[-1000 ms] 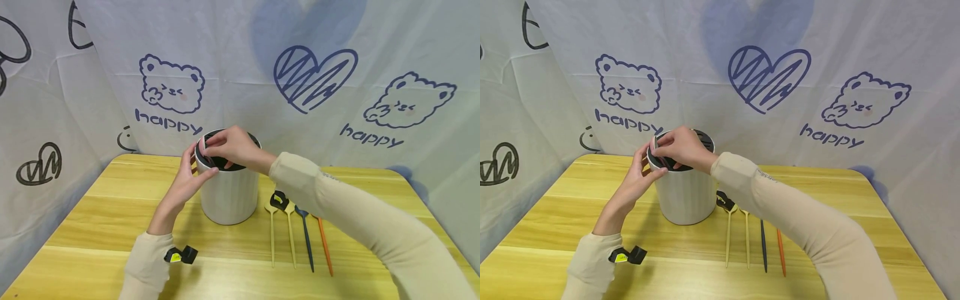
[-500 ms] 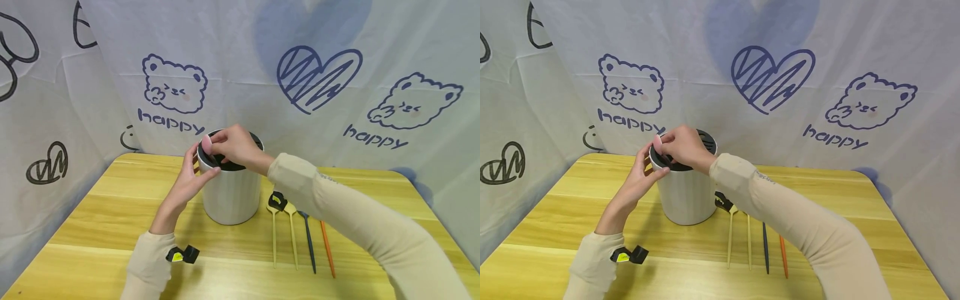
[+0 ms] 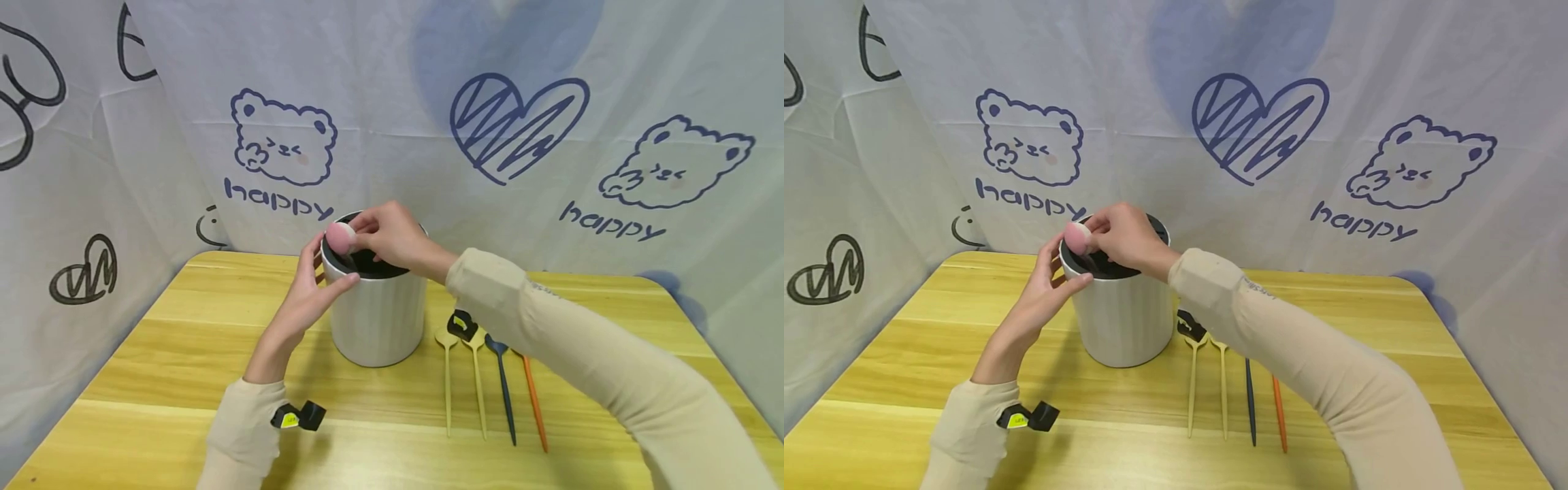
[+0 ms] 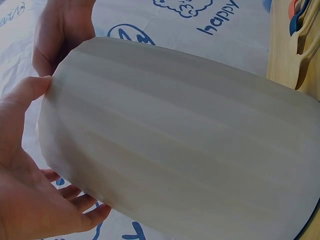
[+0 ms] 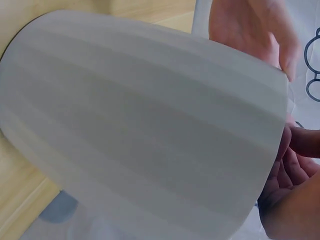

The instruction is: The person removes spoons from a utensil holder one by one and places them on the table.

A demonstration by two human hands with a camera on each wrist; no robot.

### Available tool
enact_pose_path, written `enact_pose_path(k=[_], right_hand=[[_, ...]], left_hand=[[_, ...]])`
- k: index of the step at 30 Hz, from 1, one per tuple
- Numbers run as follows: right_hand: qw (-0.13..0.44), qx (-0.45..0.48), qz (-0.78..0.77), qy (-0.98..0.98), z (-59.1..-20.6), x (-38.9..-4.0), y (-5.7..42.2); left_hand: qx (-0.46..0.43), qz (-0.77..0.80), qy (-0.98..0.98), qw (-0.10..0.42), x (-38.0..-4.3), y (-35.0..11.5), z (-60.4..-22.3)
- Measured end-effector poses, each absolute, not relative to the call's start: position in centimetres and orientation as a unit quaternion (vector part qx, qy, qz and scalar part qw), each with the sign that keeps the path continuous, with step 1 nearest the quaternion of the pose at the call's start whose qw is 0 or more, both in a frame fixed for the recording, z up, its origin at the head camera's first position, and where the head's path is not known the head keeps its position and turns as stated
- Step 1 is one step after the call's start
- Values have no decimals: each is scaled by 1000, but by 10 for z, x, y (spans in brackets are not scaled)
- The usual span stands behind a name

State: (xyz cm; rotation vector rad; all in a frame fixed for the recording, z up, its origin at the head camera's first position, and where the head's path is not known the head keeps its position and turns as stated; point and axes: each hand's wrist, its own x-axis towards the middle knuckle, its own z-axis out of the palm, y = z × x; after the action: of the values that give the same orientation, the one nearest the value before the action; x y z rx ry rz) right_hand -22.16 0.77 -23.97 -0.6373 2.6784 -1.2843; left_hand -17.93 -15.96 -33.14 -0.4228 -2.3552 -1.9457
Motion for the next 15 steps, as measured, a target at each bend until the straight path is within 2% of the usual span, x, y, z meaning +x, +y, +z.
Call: enact_pose_path(k=[15], right_hand=[[61, -226, -477, 847, -244, -226, 18]], left_hand=[[-135, -629, -765, 30, -180, -160, -331]])
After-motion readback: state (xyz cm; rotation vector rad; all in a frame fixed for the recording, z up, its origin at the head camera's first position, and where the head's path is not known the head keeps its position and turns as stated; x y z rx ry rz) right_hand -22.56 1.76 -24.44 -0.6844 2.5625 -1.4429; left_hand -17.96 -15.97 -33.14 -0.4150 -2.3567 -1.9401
